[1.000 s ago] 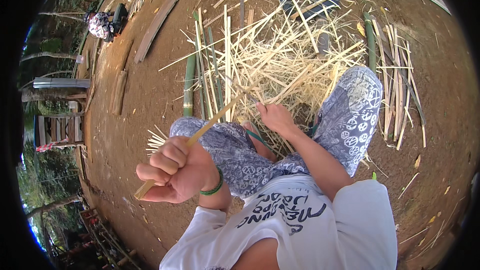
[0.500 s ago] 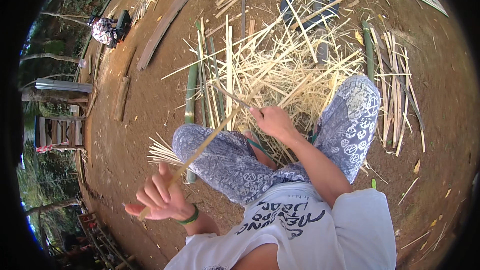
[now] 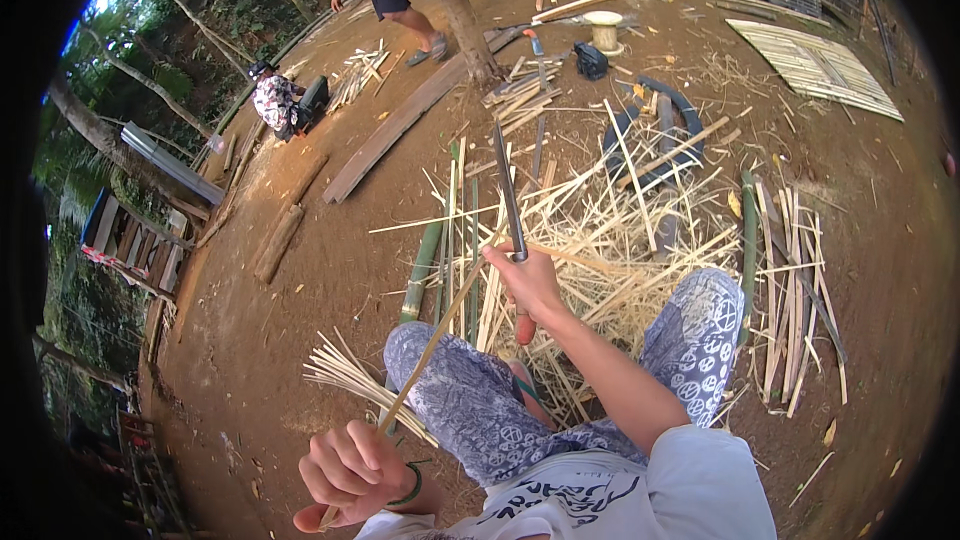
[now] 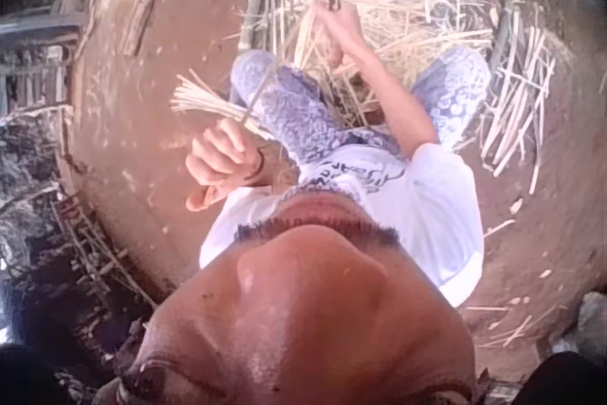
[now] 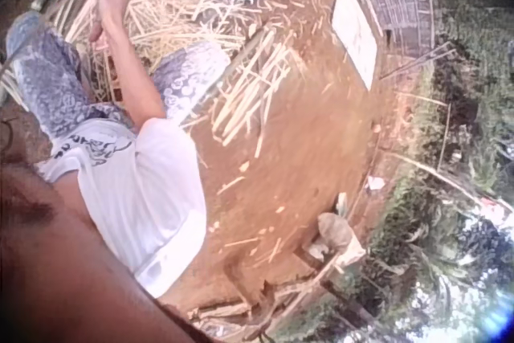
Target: The person sits on the ground and uses a large knife to split long bamboo stalks into thin strips. They hold the stalks vertically and strike them with the knife to separate the fibers, then gather the resulting strips into a pile.
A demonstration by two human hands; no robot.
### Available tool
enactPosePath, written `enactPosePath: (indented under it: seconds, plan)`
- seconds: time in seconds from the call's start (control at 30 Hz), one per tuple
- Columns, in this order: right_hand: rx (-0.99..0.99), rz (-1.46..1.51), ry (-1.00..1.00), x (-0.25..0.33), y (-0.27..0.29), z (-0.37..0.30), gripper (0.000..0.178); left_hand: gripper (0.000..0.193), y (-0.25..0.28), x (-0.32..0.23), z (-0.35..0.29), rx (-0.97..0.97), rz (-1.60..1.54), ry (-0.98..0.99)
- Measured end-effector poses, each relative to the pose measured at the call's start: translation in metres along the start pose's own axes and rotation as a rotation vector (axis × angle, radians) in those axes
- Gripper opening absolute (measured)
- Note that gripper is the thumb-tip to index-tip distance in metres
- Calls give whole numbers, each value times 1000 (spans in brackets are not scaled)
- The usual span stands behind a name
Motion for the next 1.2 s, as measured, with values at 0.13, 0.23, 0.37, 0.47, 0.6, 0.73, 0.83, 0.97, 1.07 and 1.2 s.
enactPosePath:
  seconds: [0.13,0.23,0.37,0.47,0.6,0.73,0.83,0.97,1.07,1.2]
  plan:
    - [-19,103,70,21,-9,8,47,69,-12,13,-9,69,92,-54]
    - [23,300,103,31,-9,19,44,72,-15,21,-16,172,171,-50]
    - [-59,393,137,54,6,33,49,59,4,25,-27,209,157,143]
    - [-89,424,209,76,19,33,51,47,15,28,-33,165,466,441]
    - [-102,507,359,95,26,31,54,88,30,56,-32,54,429,877]
    - [-112,451,461,106,25,21,57,100,56,87,-34,-111,237,1171]
    - [-147,364,532,112,28,14,52,85,60,108,-24,-109,249,1207]
    - [-119,258,651,123,29,6,43,62,58,122,-15,-182,223,1251]
    - [-173,-8,763,127,48,11,39,54,51,131,-12,-289,75,1258]
    - [-172,-372,844,141,62,-9,43,53,49,146,-13,-336,-177,1270]
Point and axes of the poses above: each hand's wrist, its own z-axis towards the middle knuckle, its own y-axis out of the back of the hand, x = y × z, the point moved 4 cm from there along z, towards the middle knuckle, and after that the axes turned 2 degrees about -z, right-handed, at the moved point
